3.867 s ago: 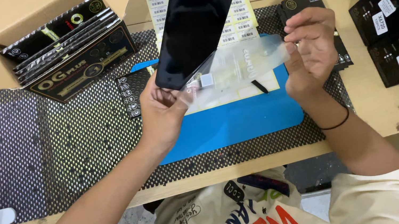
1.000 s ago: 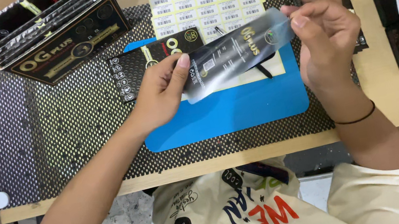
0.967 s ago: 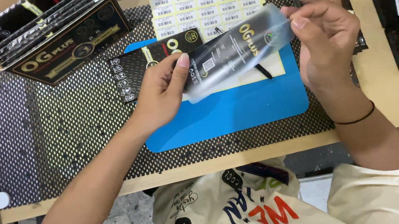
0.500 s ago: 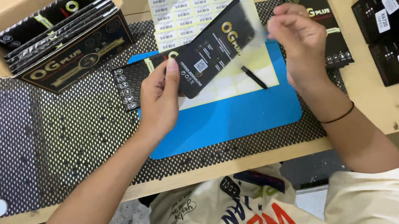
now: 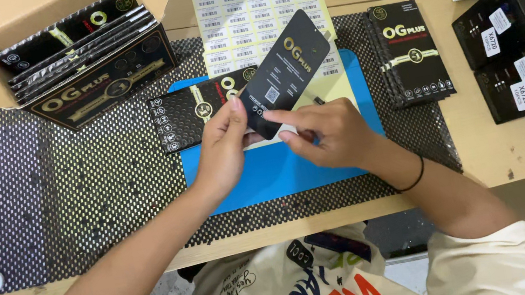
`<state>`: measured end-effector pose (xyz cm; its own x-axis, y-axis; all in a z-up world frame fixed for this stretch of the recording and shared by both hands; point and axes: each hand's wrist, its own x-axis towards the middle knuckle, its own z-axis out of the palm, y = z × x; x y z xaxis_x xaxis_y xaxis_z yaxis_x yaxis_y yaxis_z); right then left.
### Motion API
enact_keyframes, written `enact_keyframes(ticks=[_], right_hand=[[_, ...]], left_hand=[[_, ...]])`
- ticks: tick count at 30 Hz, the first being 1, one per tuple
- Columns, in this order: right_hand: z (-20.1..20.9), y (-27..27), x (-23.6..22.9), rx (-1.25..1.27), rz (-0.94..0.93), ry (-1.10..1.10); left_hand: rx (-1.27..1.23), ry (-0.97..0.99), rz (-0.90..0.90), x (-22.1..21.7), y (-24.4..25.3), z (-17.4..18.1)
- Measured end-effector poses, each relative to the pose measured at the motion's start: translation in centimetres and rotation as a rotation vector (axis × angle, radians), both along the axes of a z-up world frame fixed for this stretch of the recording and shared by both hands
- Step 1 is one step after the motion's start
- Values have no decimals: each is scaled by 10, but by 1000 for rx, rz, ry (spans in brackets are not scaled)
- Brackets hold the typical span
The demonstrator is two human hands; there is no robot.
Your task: The person repeatedly picks up a smartphone screen, applies a label to the back, writes on the label with a pen, and then places the screen into a plastic sleeve. The person then places the packaged screen into a box labeled 'OG PLUS'.
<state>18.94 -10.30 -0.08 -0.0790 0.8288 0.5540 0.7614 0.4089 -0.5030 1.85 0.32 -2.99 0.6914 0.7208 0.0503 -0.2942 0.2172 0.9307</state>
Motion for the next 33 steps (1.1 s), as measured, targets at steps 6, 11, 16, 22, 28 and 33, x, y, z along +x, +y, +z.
enact_keyframes(ticks=[6, 11, 16, 22, 28, 33], right_hand=[[10, 0, -5, -2, -20, -130], [11, 0, 1, 12, -67, -92], [11, 2, 12, 11, -133, -77], [-6, 6, 42, 64, -258, 12], [-5, 9, 61, 117, -411, 65], [-3, 7, 64, 111, -403, 167]], left_hand=[[27, 37, -9, -2, -13, 12], [63, 42, 22, 0, -19, 8], [103, 35, 43, -2, -20, 4], [99, 30, 36, -5, -23, 22], [125, 82, 38, -6, -24, 24], [69, 138, 37, -3, -16, 7]])
